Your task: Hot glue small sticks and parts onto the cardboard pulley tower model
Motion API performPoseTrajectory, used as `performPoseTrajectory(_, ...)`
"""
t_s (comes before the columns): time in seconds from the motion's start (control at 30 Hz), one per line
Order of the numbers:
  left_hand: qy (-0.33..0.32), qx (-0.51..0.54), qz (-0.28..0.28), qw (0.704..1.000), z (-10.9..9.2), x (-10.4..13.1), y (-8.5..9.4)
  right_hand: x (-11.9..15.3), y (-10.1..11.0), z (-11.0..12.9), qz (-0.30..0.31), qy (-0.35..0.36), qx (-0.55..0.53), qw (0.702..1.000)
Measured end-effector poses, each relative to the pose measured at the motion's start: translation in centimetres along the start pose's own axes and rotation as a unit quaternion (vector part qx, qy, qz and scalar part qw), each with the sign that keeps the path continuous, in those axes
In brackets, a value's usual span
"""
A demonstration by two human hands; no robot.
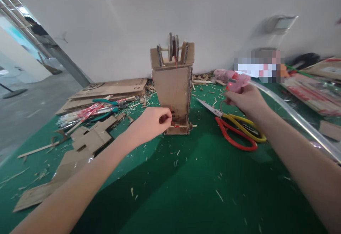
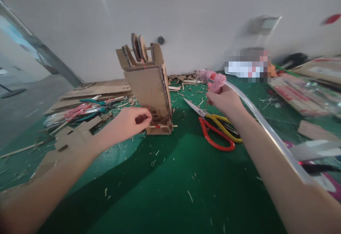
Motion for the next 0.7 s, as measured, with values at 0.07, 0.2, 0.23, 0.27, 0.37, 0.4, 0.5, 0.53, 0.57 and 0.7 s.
performPoseTrajectory(0.07, 0.004, -0.002, -0.001, 1.000, -0.2, -0.1, -0.1, 1.8, 0.8, 1.7, 0.013, -0.009, -0.058, 0.998)
performPoseTrajectory(0.2, -0.006, -0.008, -0.011, 1.000, -0.5, -0.3, -0.2, 6.0, 1.5, 3.9, 0.094, -0.064, -0.184, 0.976)
performPoseTrajectory(0.23, -0.010, -0.009, -0.013, 1.000, -0.6, -0.3, -0.2, 7.2, 1.6, 4.1, 0.112, -0.065, -0.179, 0.975)
performPoseTrajectory(0.27, -0.013, -0.009, -0.014, 1.000, -0.6, -0.3, -0.2, 8.4, 1.6, 4.1, 0.128, -0.061, -0.169, 0.975)
performPoseTrajectory(0.37, -0.020, -0.007, -0.019, 1.000, -0.5, -0.3, -0.3, 11.7, 0.9, 4.1, 0.155, -0.031, -0.179, 0.971)
performPoseTrajectory(0.4, -0.021, -0.006, -0.021, 1.000, -0.5, -0.3, -0.3, 12.6, 0.5, 4.2, 0.164, -0.021, -0.169, 0.972)
performPoseTrajectory(0.5, -0.023, 0.001, -0.026, 0.999, -0.4, -0.2, -0.3, 14.8, -1.2, 5.2, 0.218, 0.031, -0.101, 0.970)
performPoseTrajectory(0.53, -0.024, 0.005, -0.026, 0.999, -0.4, -0.2, -0.3, 15.2, -1.7, 5.6, 0.227, 0.042, -0.085, 0.969)
performPoseTrajectory(0.57, -0.025, 0.008, -0.024, 0.999, -0.4, -0.2, -0.3, 15.5, -2.0, 5.8, 0.223, 0.043, -0.069, 0.971)
performPoseTrajectory(0.7, -0.024, 0.009, -0.021, 0.999, -0.6, -0.1, -0.4, 15.8, -2.7, 6.3, 0.216, 0.041, -0.031, 0.975)
Point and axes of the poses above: each hand's wrist, its own x-axis away from the middle knuckle, its own y-axis out of the back of the hand, z = x × y, the point moved 5 cm from there along -x, towards the middle knuckle, and after that the axes turned 4 degrees about y, right-handed, at the moved point
